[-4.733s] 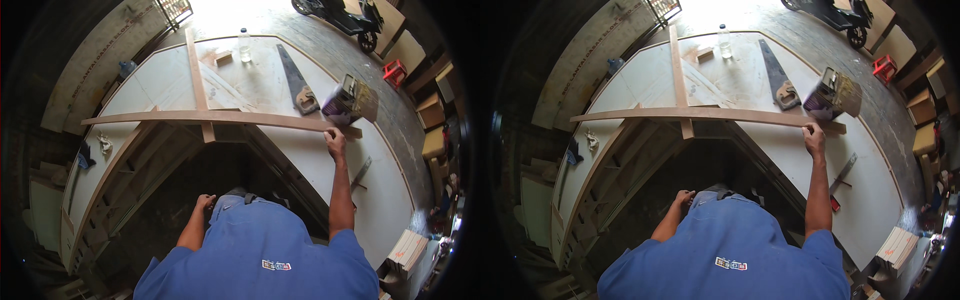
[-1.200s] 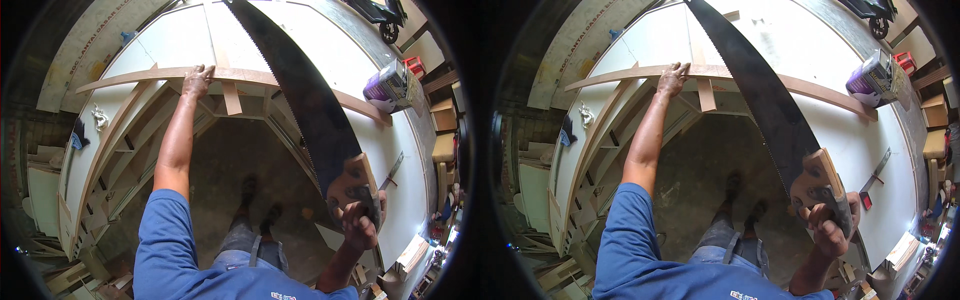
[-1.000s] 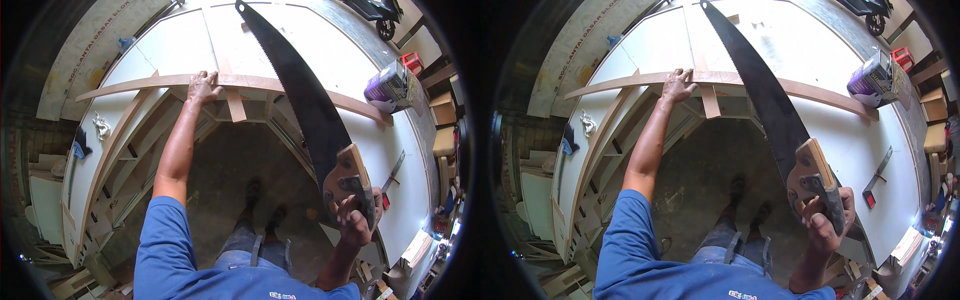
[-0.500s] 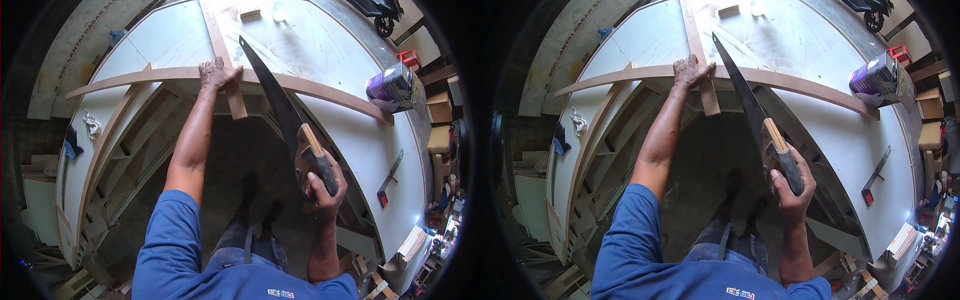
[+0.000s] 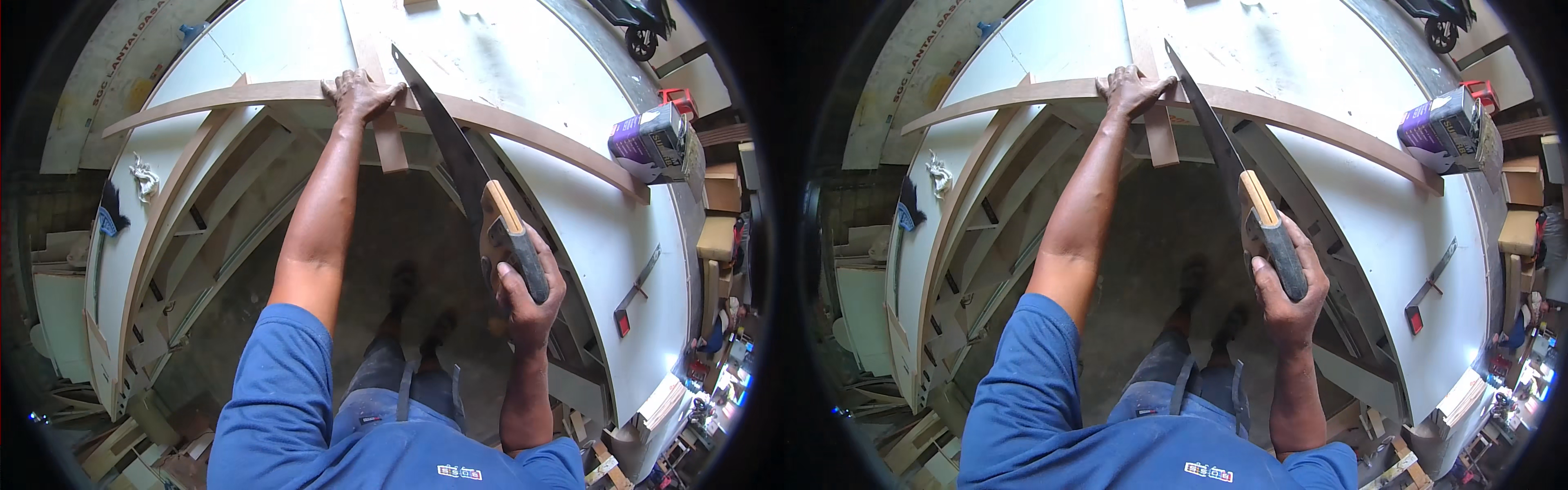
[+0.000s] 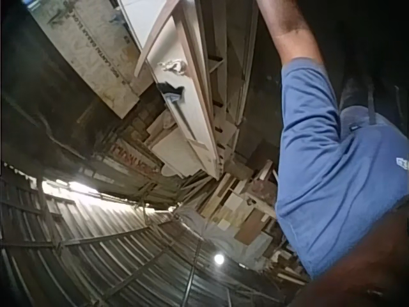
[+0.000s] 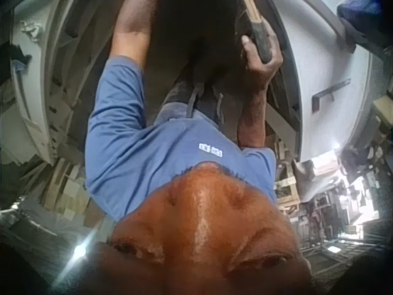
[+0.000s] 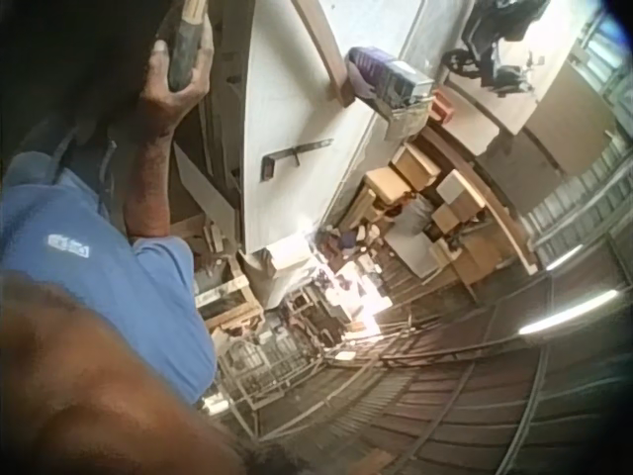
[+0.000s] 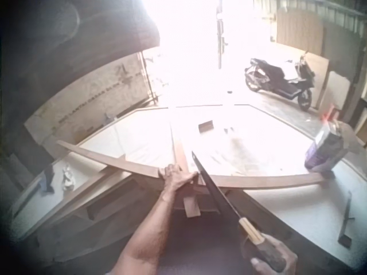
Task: The person cuts a wooden piece with a hand saw, arranges wooden strips on a counter, marks a line on the wood using a pencil, and saws the piece with the hand saw.
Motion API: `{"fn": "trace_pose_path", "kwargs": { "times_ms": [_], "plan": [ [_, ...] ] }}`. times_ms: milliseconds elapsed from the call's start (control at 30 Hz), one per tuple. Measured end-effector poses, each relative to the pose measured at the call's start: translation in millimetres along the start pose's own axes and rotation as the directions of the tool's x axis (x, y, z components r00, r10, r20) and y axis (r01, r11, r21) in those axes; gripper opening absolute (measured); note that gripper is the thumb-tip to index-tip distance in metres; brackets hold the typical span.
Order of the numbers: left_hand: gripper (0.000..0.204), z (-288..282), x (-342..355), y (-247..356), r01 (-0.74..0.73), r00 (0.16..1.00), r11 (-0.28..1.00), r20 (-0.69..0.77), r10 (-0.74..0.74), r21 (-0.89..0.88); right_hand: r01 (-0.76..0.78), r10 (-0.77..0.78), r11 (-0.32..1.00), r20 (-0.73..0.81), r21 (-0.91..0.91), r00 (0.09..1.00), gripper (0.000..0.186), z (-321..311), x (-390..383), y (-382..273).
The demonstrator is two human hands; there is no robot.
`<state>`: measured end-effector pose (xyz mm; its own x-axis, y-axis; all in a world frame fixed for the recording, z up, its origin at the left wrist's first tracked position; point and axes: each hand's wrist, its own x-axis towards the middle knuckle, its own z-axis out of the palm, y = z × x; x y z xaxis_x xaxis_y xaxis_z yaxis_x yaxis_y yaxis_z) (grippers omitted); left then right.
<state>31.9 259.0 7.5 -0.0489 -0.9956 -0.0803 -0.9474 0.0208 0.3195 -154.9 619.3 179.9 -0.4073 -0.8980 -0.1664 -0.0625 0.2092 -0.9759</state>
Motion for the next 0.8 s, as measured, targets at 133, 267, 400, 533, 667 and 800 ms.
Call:
{"fn": "trace_pose_path", "kwargs": {
  "times_ms": [133,267,400,533,667,800],
  "plan": [
    [0.094,11.1,6.4,-7.8,-0.031,0.99,0.999,-0.139,0.03,-0.007,0.003,-0.002,0.999,0.022,-0.051,1.0,0.054,-4.0,1.1,-0.6],
    [0.094,17.9,8.3,-6.0,-0.029,0.987,1.0,-0.157,0.028,-0.002,0.121,-0.118,0.985,0.028,-0.12,0.993,0.056,-6.6,2.4,2.2],
    [0.095,17.9,7.4,-5.9,-0.034,0.985,0.999,-0.167,0.033,-0.005,0.084,-0.079,0.989,0.045,-0.123,0.996,0.055,-6.1,4.9,4.7],
    [0.109,10.4,8.8,-5.4,-0.004,0.998,1.0,-0.055,0.005,0.016,0.043,-0.038,0.994,0.054,-0.1,0.998,0.055,-0.7,9.7,-1.6],
    [0.108,3.4,1.8,1.0,0.009,0.999,1.0,-0.045,-0.009,-0.006,0.017,-0.011,0.993,0.054,-0.114,0.998,0.056,-6.2,5.2,-5.4],
    [0.107,0.0,-1.9,1.6,0.021,0.998,1.0,-0.053,-0.021,-0.011,0.01,-0.003,0.99,0.055,-0.139,0.998,0.057,-14.1,-7.0,-6.5]
  ]
}}
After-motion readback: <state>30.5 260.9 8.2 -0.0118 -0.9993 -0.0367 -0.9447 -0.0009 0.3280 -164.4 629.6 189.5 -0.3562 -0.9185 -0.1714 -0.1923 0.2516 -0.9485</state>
